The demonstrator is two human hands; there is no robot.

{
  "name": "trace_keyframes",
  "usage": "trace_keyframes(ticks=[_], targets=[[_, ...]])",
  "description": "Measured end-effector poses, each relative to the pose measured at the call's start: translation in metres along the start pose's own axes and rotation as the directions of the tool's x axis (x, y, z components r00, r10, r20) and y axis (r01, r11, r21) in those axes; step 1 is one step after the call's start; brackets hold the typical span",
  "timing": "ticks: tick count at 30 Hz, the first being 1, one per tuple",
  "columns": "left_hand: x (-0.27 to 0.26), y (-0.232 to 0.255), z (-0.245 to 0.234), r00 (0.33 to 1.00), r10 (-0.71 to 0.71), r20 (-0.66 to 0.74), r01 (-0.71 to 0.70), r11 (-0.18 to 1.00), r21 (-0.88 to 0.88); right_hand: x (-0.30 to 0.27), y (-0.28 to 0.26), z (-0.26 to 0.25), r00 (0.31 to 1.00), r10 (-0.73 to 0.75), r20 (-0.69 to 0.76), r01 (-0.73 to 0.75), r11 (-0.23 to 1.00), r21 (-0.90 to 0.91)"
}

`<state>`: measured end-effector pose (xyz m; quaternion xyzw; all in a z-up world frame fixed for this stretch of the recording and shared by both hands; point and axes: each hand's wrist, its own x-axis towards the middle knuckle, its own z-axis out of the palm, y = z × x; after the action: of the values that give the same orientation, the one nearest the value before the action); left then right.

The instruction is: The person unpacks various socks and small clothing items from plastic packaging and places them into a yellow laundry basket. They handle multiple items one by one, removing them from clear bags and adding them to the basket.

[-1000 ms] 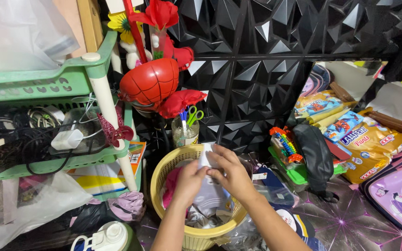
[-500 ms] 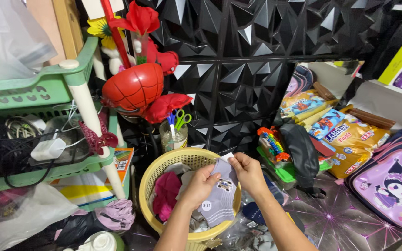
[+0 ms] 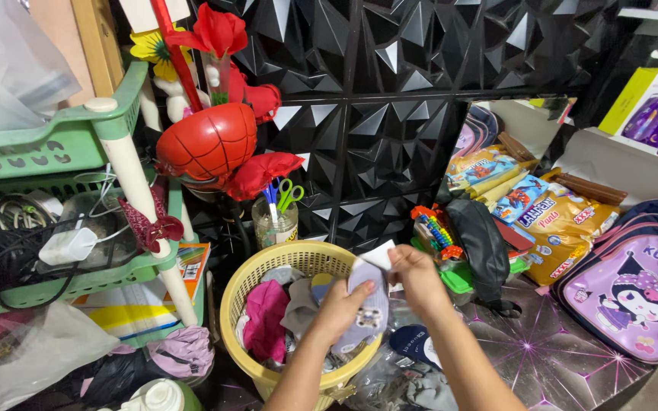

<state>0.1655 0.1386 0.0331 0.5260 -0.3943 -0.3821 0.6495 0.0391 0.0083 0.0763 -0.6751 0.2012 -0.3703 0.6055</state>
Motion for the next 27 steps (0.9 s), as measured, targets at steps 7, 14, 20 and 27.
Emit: trace_keyframes(ticks=[7, 14, 20, 27], targets=[[0.006, 0.018, -0.012, 0.998, 0.020, 0.058, -0.044, 0.895, 0.444, 0.008, -0.015, -0.020, 0.916, 0.204, -0.347, -0.088, 0.943, 0.321], [-0.016, 0.045, -0.002, 0.959, 0.285, -0.003, -0.263, 0.888, 0.378, -0.004, -0.022, -0.026, 0.909, 0.027, -0.417, -0.077, 0.992, -0.103], [-0.027, 0.062, 0.036, 0.978, 0.179, 0.106, -0.201, 0.678, 0.707, -0.007, 0.003, -0.032, 0.785, 0.081, -0.614, 0.001, 0.991, 0.132], [-0.011, 0.047, 0.076, 0.947, 0.289, 0.140, -0.296, 0.620, 0.726, -0.032, 0.009, -0.029, 0.874, 0.204, -0.441, -0.036, 0.932, 0.360]])
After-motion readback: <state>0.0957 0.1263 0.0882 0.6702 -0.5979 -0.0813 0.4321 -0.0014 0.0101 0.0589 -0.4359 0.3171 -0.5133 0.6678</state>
